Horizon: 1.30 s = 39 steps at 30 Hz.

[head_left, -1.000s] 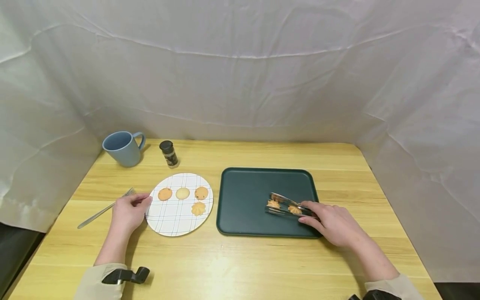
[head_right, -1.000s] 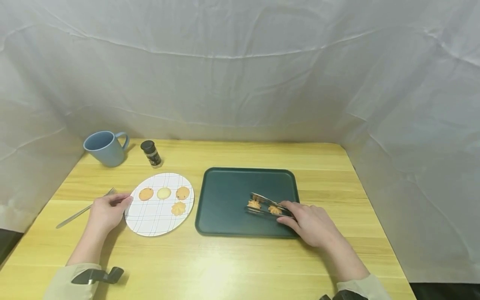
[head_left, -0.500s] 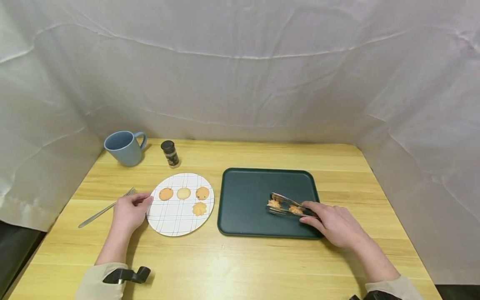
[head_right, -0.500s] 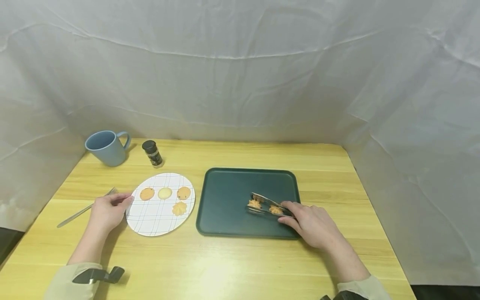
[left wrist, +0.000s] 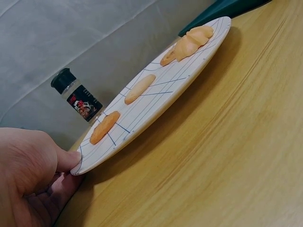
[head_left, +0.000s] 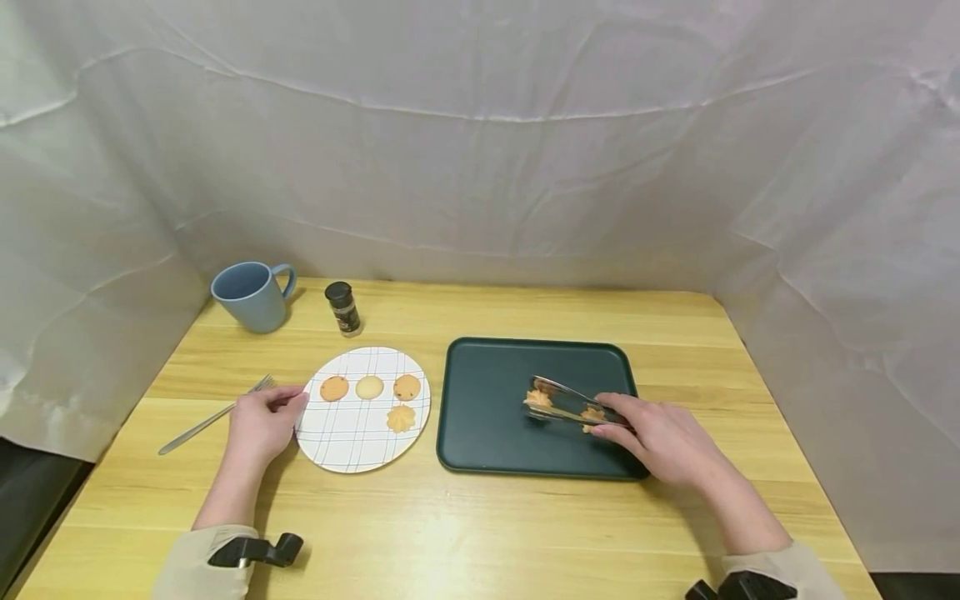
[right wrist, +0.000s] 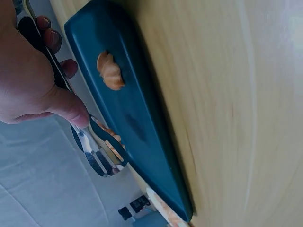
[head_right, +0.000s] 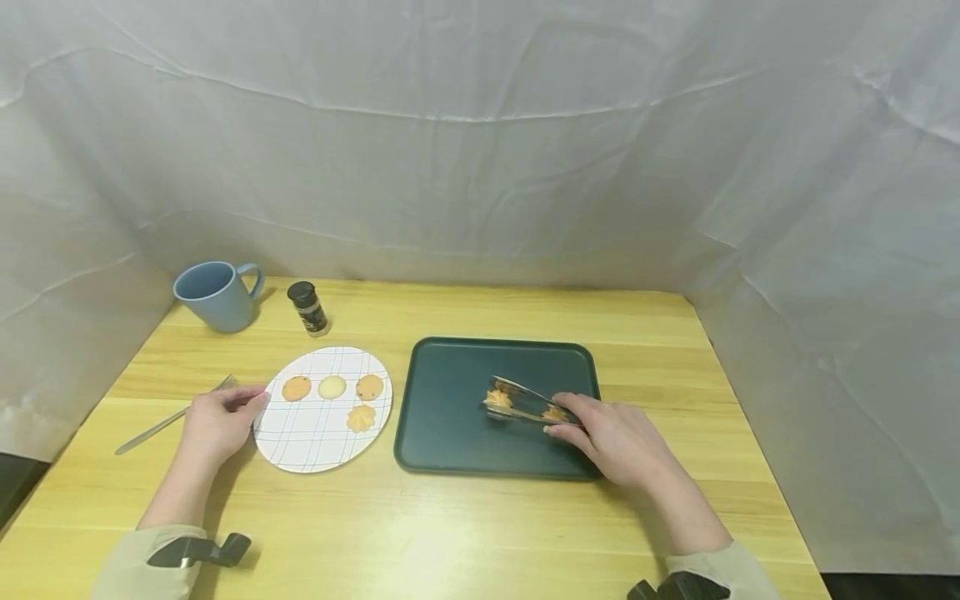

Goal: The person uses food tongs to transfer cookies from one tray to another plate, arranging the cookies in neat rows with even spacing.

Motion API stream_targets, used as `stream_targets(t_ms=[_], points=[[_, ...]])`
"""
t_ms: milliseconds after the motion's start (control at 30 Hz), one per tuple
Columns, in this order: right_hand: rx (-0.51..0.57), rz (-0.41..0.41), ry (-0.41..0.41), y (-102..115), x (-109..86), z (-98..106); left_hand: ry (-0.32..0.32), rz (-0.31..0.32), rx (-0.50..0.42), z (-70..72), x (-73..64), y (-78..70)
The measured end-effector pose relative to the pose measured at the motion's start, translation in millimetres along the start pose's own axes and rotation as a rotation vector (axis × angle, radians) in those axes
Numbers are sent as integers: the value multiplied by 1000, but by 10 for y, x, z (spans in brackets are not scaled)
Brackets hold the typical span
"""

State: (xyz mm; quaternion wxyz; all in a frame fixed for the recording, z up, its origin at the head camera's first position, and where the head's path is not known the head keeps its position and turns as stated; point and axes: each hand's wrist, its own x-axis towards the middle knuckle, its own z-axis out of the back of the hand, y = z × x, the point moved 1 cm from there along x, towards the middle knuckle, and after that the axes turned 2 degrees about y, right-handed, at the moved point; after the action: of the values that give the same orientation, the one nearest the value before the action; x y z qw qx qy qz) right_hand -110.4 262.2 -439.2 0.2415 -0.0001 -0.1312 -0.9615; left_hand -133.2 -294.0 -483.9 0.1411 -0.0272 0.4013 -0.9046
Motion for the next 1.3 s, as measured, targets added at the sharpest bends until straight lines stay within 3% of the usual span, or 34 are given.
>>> stream_targets(t_ms=[700, 1300], points=[[-6, 97, -30, 319, 359, 50, -29, -31, 11, -22, 43, 48], [36, 146, 21, 737, 699, -28, -27, -41, 8, -12, 38, 46]])
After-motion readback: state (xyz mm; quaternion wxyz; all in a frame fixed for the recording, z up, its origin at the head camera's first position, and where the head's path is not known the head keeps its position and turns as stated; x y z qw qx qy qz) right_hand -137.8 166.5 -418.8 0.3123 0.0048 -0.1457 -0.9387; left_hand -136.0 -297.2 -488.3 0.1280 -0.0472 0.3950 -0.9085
